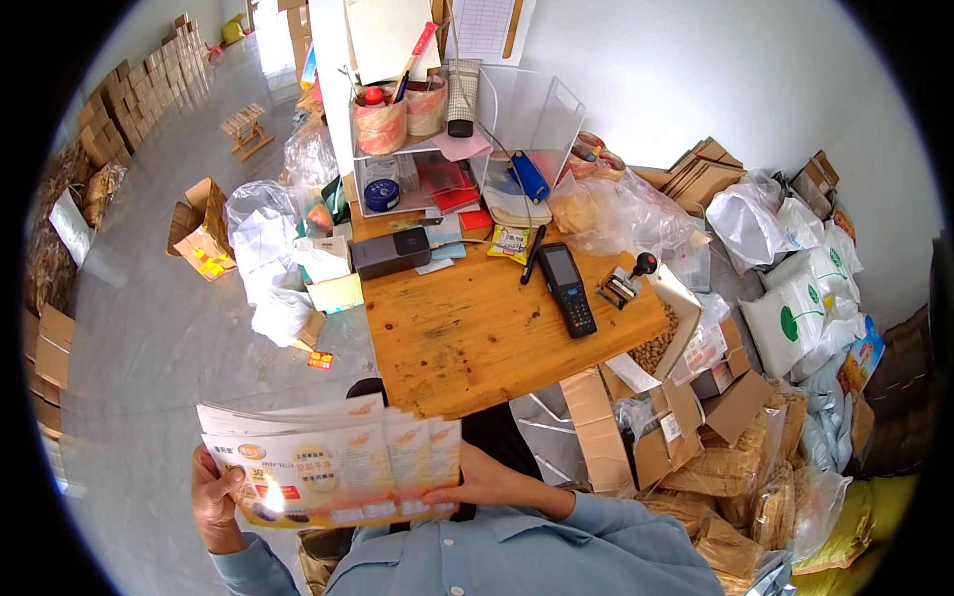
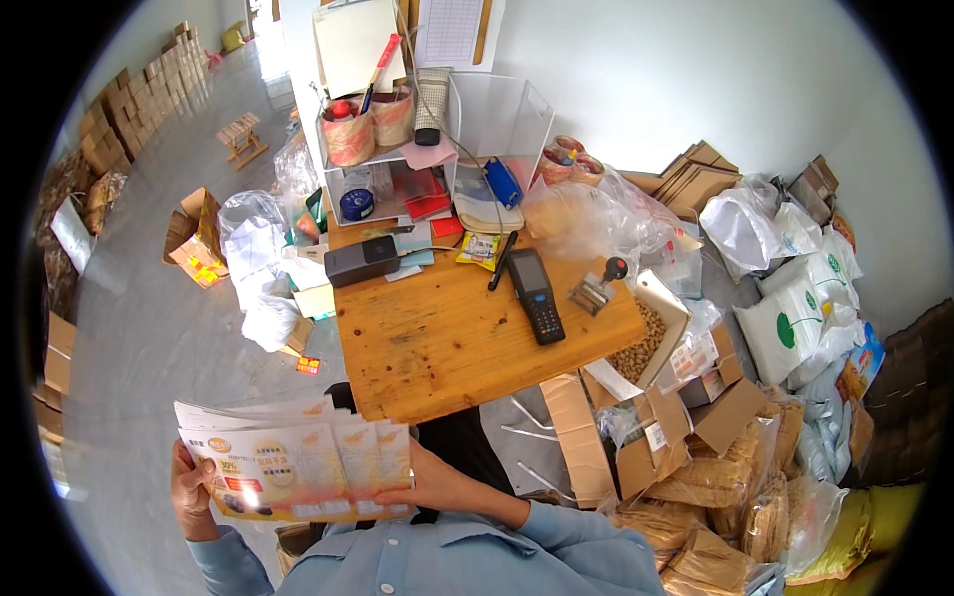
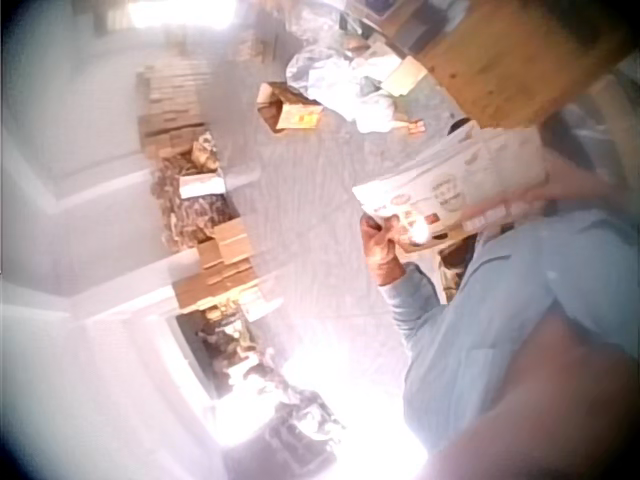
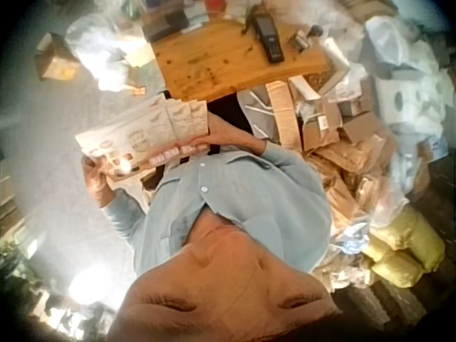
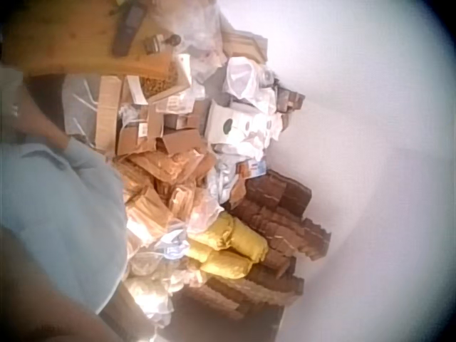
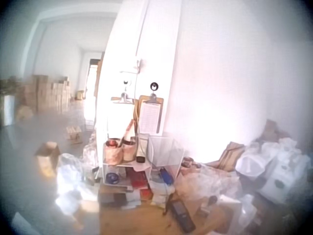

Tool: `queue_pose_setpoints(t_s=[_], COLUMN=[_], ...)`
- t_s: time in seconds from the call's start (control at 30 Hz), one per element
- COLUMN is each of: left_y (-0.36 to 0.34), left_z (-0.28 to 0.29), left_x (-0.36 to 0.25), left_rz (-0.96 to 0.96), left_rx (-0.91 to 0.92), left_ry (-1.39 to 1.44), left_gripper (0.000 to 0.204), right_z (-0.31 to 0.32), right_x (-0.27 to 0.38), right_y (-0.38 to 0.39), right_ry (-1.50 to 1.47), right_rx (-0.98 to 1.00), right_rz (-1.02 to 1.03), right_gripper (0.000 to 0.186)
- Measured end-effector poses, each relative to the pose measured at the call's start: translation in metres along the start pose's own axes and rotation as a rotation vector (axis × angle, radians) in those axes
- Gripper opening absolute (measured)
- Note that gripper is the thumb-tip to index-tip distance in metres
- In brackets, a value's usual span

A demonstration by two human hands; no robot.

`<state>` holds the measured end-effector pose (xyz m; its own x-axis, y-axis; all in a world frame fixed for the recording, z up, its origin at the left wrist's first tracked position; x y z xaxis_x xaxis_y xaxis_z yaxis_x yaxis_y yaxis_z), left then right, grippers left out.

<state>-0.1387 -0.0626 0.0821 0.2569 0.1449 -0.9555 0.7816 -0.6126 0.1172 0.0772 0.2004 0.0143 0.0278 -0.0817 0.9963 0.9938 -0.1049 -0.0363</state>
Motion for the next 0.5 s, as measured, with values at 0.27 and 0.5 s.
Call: queue_pose_setpoints(t_s=[0.27, 0.5], left_y=[-0.027, -0.070], left_z=[-0.074, -0.121], left_x=[0.015, 0.101], left_rz=[-0.242, -0.221], left_rx=[0.079, 0.185], left_ry=[-0.204, -0.319], left_gripper=[0.030, 0.026], right_z=[0.081, 0.144], right_x=[0.041, -0.013], right_y=[-0.016, -0.014], right_ry=[-0.137, -0.007], right_rx=[-0.316, -0.382], right_rz=[0.074, 0.080], right_gripper=[0.051, 0.043])
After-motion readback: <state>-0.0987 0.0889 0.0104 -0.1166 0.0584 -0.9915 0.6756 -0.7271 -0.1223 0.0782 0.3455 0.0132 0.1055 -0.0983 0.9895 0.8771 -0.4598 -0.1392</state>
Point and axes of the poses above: each hand's wrist, its own y-axis away from the middle knuckle, its own z-axis out of the back of the hand, x = y × z, the point moved 8 cm from there along -y, towards the middle knuckle, and after that the axes turned 1 degree about x, right-handed, at the moved point
